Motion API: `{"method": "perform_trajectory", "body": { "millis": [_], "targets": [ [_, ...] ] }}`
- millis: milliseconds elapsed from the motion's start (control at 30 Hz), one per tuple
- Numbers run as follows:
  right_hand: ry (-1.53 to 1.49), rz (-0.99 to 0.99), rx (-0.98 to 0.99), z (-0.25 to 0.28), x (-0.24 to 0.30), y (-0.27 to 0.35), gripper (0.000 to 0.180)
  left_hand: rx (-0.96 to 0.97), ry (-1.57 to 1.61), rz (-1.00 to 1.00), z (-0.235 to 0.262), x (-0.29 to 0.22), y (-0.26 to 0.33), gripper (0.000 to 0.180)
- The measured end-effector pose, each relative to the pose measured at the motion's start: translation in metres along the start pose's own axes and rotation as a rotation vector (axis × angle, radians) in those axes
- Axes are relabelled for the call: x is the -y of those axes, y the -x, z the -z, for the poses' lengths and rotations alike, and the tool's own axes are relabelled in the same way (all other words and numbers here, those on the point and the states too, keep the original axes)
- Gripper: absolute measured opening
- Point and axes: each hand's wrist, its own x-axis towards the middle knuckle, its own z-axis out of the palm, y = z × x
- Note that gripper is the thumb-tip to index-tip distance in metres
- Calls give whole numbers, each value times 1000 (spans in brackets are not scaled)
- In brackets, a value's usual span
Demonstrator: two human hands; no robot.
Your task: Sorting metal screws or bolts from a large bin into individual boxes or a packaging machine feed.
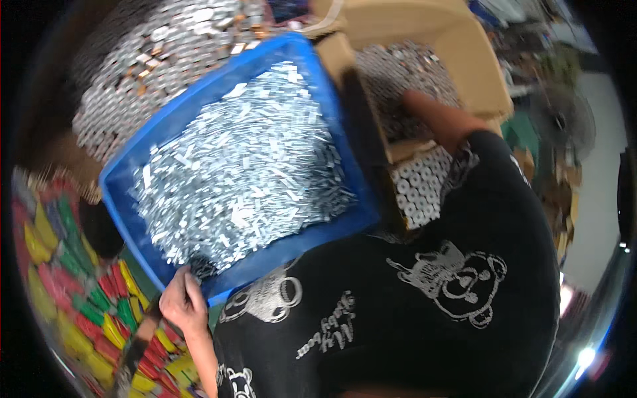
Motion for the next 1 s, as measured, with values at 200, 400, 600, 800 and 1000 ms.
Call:
{"method": "perform_trajectory", "body": {
  "millis": [200, 400, 600, 800, 1000],
  "targets": [
    [233, -202, 348, 71, -4, 7, 31, -68, 64, -96, -1, 3, -9, 7],
    [-1264, 356, 123, 240, 182, 97, 25, -149, 75, -143, 5, 9, 1, 5],
    [45, 590, -155, 241, 368, 26, 29, -185, 141, -213, 5, 13, -5, 5],
    [608, 674, -274, 201, 429, 28, 20, -189, 217, -242, 6, 24, 3, 18],
    [760, 791, -188, 203, 421, 19, 16, -202, 290, -299, -2, 37, 5, 16]
  ]
}}
